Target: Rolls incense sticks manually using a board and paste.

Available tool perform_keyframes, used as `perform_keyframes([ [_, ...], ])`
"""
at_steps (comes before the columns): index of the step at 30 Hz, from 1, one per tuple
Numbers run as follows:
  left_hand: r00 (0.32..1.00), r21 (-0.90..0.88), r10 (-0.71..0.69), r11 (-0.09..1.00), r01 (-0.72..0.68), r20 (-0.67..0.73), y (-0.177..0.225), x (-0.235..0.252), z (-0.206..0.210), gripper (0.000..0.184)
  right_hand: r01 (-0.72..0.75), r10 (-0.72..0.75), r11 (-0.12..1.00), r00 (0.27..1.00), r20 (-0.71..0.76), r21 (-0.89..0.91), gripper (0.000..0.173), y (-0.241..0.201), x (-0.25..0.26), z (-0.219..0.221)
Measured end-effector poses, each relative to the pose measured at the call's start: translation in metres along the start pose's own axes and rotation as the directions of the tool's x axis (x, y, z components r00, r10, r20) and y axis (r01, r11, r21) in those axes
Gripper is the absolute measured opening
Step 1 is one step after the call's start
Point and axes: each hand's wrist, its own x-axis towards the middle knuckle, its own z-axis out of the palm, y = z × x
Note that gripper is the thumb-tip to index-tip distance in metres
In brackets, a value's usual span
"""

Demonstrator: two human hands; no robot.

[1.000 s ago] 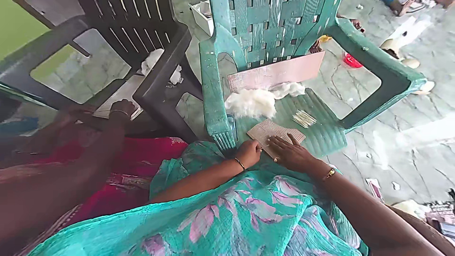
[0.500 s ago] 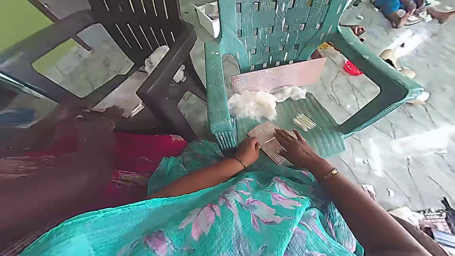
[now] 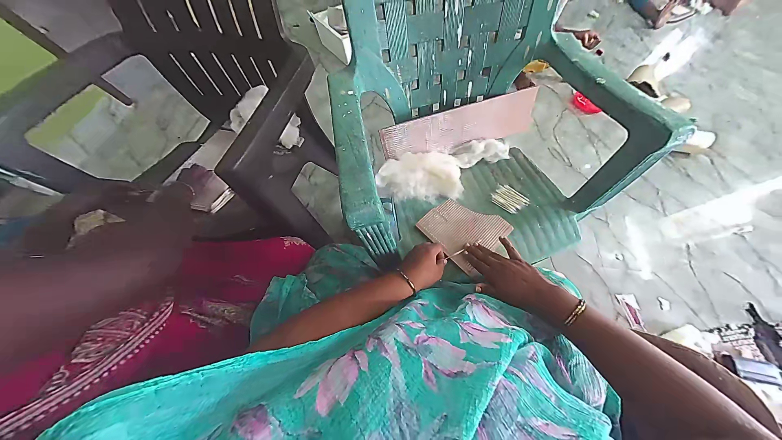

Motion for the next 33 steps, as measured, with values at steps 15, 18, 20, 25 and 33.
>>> perform_keyframes([
  [15,0.985,-0.002,0.149,0.989,-0.150,-0.086,0.010,-0.025,0.007,0.028,-0.010,-0.027,0.999,0.649,-0.761,-0.044,0.018,0.009,0.000,0.041],
  [18,0.983,-0.010,0.171,0.985,-0.172,-0.071,0.013,-0.027,0.008,0.029,0.029,-0.039,0.999,0.651,-0.758,-0.027,0.016,0.009,-0.003,0.040],
  [20,0.981,-0.006,0.182,0.983,-0.183,-0.061,0.014,-0.026,0.007,0.029,0.029,-0.033,0.999,0.622,-0.782,-0.019,0.017,0.009,-0.006,0.040],
  [25,0.987,-0.014,0.138,0.990,-0.140,-0.087,0.012,-0.023,0.001,0.027,-0.046,0.072,0.997,0.573,-0.816,0.055,0.019,0.025,-0.017,0.034],
  [33,0.991,-0.067,0.089,0.993,-0.096,-0.100,-0.004,-0.012,-0.002,0.029,-0.392,0.622,0.783,0.531,-0.576,0.483,0.023,0.073,0.015,-0.016],
])
